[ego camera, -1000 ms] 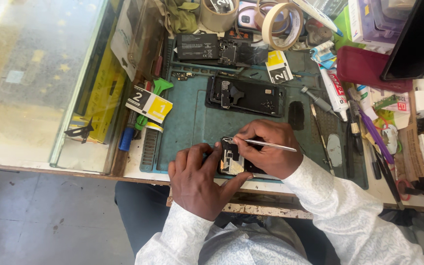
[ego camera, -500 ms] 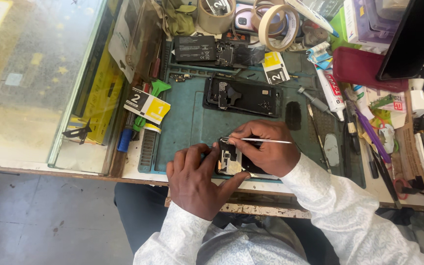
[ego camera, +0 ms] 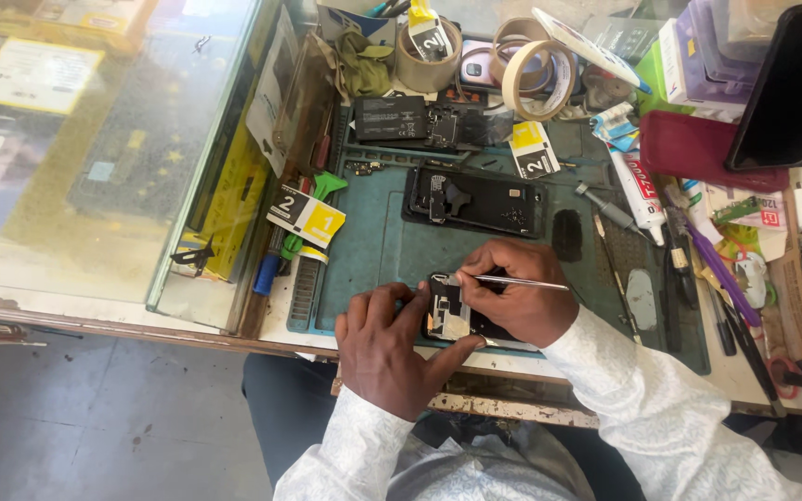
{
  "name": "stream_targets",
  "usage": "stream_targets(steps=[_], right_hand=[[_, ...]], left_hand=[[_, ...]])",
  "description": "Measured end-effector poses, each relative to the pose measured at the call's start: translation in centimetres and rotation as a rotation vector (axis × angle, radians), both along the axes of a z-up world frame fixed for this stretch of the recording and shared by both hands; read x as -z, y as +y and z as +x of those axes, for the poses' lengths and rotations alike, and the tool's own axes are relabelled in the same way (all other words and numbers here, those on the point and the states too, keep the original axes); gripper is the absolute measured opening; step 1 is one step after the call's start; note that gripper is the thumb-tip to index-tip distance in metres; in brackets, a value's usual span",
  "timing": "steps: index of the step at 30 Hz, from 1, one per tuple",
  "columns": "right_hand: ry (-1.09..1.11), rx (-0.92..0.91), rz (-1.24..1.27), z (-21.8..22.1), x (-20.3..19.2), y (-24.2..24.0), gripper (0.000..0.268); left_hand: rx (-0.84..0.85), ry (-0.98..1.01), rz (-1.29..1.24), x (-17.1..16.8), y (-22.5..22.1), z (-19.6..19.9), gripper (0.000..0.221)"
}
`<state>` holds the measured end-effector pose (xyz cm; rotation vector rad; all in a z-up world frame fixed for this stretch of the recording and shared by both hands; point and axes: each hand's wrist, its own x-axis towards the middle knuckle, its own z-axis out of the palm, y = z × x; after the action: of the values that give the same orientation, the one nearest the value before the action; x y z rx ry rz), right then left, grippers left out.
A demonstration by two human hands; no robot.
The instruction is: The person sprays a liquid onto a disassembled smartphone and uses tweezers to remove small components from the device. They then open a drawer, retrieve paper currency, and place it on the counter.
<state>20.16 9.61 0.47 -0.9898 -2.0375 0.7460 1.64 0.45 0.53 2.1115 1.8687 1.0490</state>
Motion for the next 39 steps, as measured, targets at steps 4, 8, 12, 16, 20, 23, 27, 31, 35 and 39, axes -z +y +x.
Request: stream_targets(steps=[4,8,12,16,20,23,27,31,35,39], right_hand=[[0.004,-0.024,-0.033,-0.1,-0.1,0.0,0.015],[-0.026,-0.039,-0.076,-0.3,-0.5,0.1,0.015],[-0.033,-0.045,-0.064,-0.3,-0.4,0.1,0.014],[-0.043,0.012,-0.024,-0.3,-0.3,0.0,0.017],[-0.018,0.033,0.015,-0.2,-0.2,-0.1,0.020],[-0.039,0.068,-0.005,0.1,-0.2,0.2,0.022],[-0.068,0.111,-0.156,0.3,-0.6,0.5,0.021],[-0.091,0.135,-0.113,0.4,-1.2,0.1,0.022],[-0.082,0.137,-0.088,1.3,-0.7,-0.4,0.019],[-0.079,0.176,-0.100,2.5,-0.8,-1.0,0.018]], left_hand=[[0.001,-0.005,0.011,0.3,0.1,0.0,0.078],[0.009,-0.004,-0.003,0.5,0.2,-0.1,0.080],[0.005,0.003,-0.010,0.4,0.0,0.0,0.079],[0.009,-0.014,0.005,-0.2,0.0,-0.1,0.079],[0.014,-0.032,0.000,-0.5,-0.1,-0.2,0.079],[0.019,-0.042,0.002,-0.5,-0.2,-0.2,0.078],[0.021,-0.046,-0.008,-0.8,-0.3,-0.2,0.077],[0.023,-0.054,-0.020,-1.2,-0.2,-0.1,0.078],[0.015,-0.014,0.002,-0.4,-0.1,-0.2,0.076],[0.015,0.005,-0.016,-0.2,-0.1,-0.2,0.078]])
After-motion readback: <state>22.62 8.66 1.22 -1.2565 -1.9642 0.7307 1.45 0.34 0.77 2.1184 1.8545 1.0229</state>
